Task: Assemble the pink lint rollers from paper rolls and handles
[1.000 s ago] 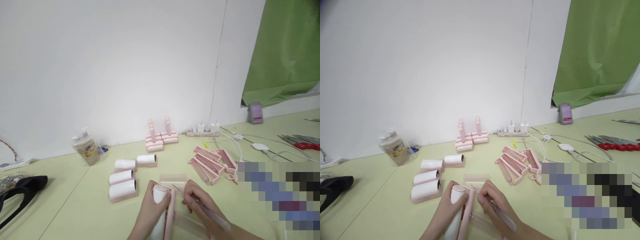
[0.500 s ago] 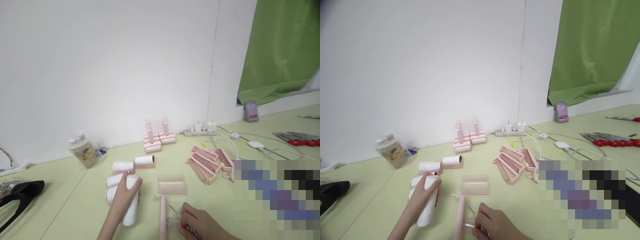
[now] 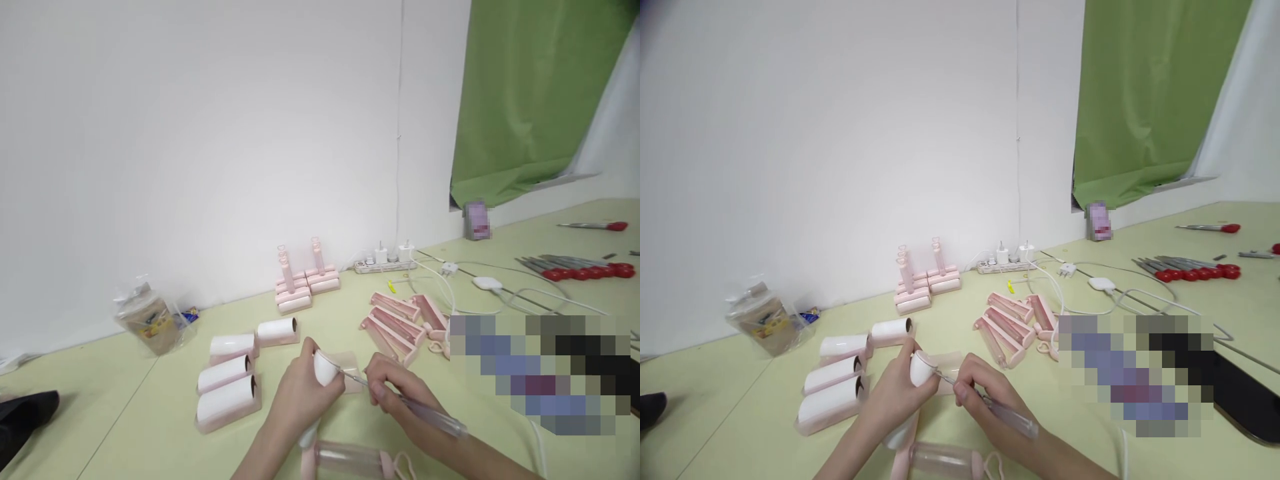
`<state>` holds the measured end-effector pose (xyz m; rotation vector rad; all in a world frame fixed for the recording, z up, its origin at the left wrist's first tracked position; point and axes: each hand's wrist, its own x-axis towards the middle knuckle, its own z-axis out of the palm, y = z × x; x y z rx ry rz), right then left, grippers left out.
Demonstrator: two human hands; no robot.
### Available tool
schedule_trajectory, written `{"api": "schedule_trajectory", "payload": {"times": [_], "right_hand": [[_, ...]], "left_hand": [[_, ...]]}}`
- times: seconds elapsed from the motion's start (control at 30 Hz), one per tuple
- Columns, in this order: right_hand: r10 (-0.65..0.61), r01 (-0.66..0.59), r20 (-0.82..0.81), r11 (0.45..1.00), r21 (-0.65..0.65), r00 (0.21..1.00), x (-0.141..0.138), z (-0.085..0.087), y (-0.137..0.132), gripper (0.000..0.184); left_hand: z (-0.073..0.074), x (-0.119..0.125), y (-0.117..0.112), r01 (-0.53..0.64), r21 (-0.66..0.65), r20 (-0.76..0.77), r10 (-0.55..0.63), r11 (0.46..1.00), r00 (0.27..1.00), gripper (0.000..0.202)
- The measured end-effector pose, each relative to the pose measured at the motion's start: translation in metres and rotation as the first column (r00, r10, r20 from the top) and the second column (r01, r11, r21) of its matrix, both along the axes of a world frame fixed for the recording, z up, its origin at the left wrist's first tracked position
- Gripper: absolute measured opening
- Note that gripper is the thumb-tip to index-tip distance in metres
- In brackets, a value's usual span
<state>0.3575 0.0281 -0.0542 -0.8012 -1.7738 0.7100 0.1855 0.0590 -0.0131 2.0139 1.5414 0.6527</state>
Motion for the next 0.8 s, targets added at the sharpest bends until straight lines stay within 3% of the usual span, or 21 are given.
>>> {"api": "schedule_trajectory", "payload": {"times": [0.3, 0.53, 0.7, 0.8], "right_hand": [[-0.003, 0.004, 0.005, 1.000, -0.023, 1.000, 0.000, -0.007, 0.003, 0.031], [-0.035, 0.039, 0.041, 0.995, -0.095, 0.999, -0.002, -0.011, 0.005, 0.033], [-0.113, 0.128, 0.077, 0.964, -0.231, 0.991, 0.000, -0.018, 0.020, 0.034], [-0.116, 0.126, 0.051, 0.947, -0.294, 0.992, 0.008, -0.007, 0.030, 0.032]], "left_hand": [[-0.012, -0.004, -0.001, -0.005, -0.059, 0.025, 0.006, 0.998, 1.000, 0.018], [-0.010, -0.006, -0.002, -0.016, -0.068, 0.014, 0.017, 0.998, 1.000, 0.017], [-0.008, -0.014, 0.005, -0.073, -0.145, -0.125, 0.055, 0.987, 0.991, 0.018], [-0.007, -0.020, 0.011, -0.120, -0.165, -0.207, 0.085, 0.979, 0.975, 0.022]]}}
